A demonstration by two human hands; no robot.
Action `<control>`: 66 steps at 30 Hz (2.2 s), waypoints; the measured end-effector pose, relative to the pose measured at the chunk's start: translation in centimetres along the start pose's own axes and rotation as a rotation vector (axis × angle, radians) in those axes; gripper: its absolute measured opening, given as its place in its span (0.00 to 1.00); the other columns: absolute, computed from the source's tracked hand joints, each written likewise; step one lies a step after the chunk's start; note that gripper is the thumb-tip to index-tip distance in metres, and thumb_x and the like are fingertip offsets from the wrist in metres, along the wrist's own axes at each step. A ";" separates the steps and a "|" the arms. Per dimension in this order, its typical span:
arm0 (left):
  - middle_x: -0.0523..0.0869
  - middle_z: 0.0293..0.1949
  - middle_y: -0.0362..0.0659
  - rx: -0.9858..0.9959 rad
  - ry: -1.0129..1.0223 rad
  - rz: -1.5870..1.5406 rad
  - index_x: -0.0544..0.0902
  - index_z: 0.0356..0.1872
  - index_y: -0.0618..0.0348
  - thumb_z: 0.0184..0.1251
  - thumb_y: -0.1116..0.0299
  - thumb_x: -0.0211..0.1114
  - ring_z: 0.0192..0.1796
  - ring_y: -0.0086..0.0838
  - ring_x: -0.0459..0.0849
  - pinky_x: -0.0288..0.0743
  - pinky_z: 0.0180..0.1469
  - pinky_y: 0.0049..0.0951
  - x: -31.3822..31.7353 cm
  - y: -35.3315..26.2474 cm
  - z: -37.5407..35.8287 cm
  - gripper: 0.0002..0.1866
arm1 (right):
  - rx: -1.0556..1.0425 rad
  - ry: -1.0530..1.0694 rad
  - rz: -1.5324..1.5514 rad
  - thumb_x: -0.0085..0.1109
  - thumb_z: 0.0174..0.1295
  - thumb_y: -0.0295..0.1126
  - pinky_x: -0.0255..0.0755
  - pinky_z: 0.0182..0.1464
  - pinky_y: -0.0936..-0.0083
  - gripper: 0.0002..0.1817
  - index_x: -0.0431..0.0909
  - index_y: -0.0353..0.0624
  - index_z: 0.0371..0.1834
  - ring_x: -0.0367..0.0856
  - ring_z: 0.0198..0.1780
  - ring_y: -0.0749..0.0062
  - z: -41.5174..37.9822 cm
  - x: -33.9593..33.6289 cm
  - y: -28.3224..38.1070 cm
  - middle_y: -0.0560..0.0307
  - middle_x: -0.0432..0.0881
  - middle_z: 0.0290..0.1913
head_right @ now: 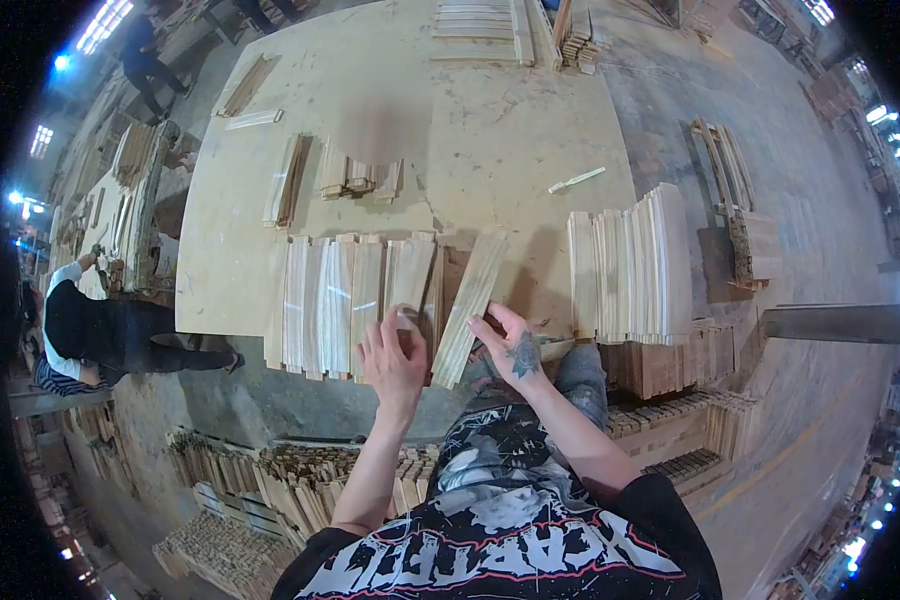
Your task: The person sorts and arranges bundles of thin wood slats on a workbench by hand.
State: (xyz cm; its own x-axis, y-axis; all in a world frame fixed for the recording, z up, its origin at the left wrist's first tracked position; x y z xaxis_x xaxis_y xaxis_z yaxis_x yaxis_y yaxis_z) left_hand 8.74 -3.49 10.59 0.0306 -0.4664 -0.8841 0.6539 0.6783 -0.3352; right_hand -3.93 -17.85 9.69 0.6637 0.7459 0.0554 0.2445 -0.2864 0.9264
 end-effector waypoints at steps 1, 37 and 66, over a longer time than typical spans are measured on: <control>0.75 0.35 0.45 0.005 -0.024 -0.011 0.77 0.56 0.55 0.59 0.66 0.69 0.39 0.40 0.76 0.63 0.43 0.40 0.1 0.3 -0.2 0.23 | -0.063 0.018 -0.010 0.58 0.71 0.34 0.75 0.49 0.80 0.16 0.78 0.35 0.56 0.80 0.43 0.80 0.3 0.2 -0.4 0.59 0.85 0.43; 0.87 0.30 0.43 -0.094 0.727 -0.943 0.83 0.44 0.65 0.74 0.65 0.60 0.30 0.22 0.82 0.75 0.35 0.25 12.5 -16.5 -2.6 0.12 | 0.163 -0.772 0.553 0.67 0.64 0.44 0.74 0.61 0.65 0.38 0.60 0.43 0.72 0.73 0.63 0.65 -7.7 -18.1 -10.8 0.54 0.73 0.63; 0.78 0.55 0.52 -0.293 0.970 -1.122 0.68 0.68 0.62 0.57 0.61 0.74 0.56 0.38 0.79 0.73 0.59 0.35 5.8 -13.6 -4.2 0.39 | 0.293 -0.137 0.344 0.57 0.69 0.49 0.75 0.55 0.72 0.33 0.63 0.42 0.71 0.80 0.54 0.73 -12.3 -9.4 -4.6 0.58 0.75 0.60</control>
State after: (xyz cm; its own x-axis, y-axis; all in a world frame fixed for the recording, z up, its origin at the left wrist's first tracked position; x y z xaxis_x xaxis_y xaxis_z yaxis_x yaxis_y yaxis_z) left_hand -3.16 -12.99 8.61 -0.9399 -0.3391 0.0395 -0.1739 0.3758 -0.9102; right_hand -19.97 -16.11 9.52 0.8237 0.4970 0.2731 0.1698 -0.6756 0.7175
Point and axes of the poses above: each hand's wrist, its own z-axis towards the middle knuckle, its own x-axis out of the palm, y = z × x, the point moved 3 cm from there along z, towards the middle knuckle
